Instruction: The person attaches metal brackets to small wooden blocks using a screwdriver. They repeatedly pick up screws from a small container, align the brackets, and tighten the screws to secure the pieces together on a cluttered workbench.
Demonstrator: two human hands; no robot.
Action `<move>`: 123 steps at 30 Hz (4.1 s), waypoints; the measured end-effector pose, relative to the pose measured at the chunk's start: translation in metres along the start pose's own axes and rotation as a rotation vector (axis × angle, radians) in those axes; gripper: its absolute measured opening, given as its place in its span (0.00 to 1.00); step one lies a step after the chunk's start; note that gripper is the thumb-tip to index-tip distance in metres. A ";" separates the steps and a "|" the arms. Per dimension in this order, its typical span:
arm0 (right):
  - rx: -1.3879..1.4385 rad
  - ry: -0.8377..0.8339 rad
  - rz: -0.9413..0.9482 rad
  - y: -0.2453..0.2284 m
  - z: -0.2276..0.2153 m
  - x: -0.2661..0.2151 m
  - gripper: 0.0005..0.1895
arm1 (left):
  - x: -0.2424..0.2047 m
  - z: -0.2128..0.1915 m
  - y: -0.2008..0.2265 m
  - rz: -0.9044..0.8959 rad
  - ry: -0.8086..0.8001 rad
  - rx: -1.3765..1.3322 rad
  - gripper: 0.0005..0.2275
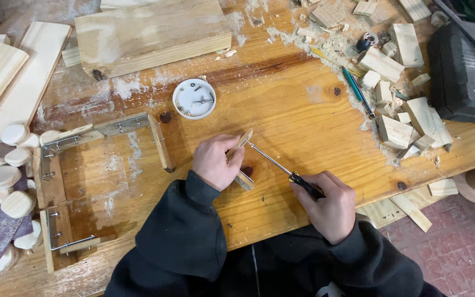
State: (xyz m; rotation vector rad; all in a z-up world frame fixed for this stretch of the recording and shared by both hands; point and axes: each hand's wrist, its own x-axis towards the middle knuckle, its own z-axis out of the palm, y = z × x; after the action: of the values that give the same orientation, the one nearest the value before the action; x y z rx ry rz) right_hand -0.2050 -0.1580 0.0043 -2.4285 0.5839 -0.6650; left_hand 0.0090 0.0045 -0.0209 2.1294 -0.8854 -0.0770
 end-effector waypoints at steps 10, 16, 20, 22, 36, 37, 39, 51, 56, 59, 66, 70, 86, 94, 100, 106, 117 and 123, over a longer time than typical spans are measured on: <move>0.331 -0.282 0.261 0.001 0.000 0.004 0.10 | 0.000 0.005 -0.007 -0.004 -0.010 0.009 0.14; -0.024 0.103 -0.110 -0.004 0.006 -0.002 0.12 | 0.001 0.002 0.000 -0.061 -0.026 -0.019 0.15; -0.167 0.211 -0.294 0.009 0.015 -0.006 0.10 | 0.000 -0.001 0.003 -0.078 -0.019 -0.039 0.14; -0.190 0.226 -0.308 0.010 0.016 -0.005 0.11 | 0.001 -0.004 0.007 -0.073 -0.018 -0.053 0.14; 0.404 -0.286 0.293 0.001 0.004 0.005 0.21 | 0.002 -0.001 0.002 -0.035 -0.005 -0.028 0.14; 0.405 -0.287 0.293 -0.004 0.004 0.003 0.21 | 0.001 0.000 0.001 -0.036 -0.005 -0.028 0.14; 0.121 -0.052 0.038 -0.015 0.003 -0.003 0.13 | 0.000 0.002 0.000 -0.043 0.005 -0.039 0.14; 0.062 0.123 -0.238 -0.011 0.002 -0.004 0.09 | -0.003 -0.009 0.010 0.067 -0.042 -0.053 0.12; 0.220 -0.146 0.232 -0.014 -0.006 0.005 0.07 | -0.005 -0.009 0.011 0.068 -0.063 -0.037 0.10; 0.646 -0.354 0.544 -0.003 0.005 0.001 0.09 | -0.003 -0.009 0.010 0.098 -0.053 0.024 0.08; 0.877 -0.399 0.768 -0.003 0.006 0.005 0.13 | -0.004 -0.006 0.011 0.071 -0.036 0.024 0.06; 0.227 -0.271 0.257 -0.019 -0.005 0.003 0.14 | -0.003 -0.007 0.012 0.053 -0.065 -0.018 0.07; 0.321 -0.256 0.499 -0.038 -0.010 0.012 0.12 | -0.002 -0.007 0.010 0.097 -0.088 0.135 0.07; 1.012 -0.406 0.811 0.005 0.004 0.006 0.14 | -0.004 -0.009 0.016 -0.011 -0.134 0.127 0.08; 0.443 -0.244 0.410 -0.009 -0.004 0.008 0.12 | -0.004 -0.014 0.018 -0.039 -0.145 0.086 0.09; 0.067 -0.059 -0.041 -0.017 -0.010 0.008 0.15 | -0.001 -0.009 0.012 -0.049 -0.143 0.087 0.16; 0.016 0.021 -0.173 -0.026 -0.012 0.005 0.13 | -0.004 -0.012 0.019 -0.039 -0.137 0.069 0.16; -0.010 0.006 -0.176 -0.025 -0.013 0.005 0.12 | -0.005 -0.010 0.015 -0.065 -0.140 0.060 0.14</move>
State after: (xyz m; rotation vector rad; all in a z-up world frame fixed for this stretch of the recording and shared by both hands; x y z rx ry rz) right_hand -0.2023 -0.1475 0.0306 -2.5074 0.3793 -0.7429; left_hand -0.0002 0.0072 -0.0046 2.2300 -0.9095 -0.2378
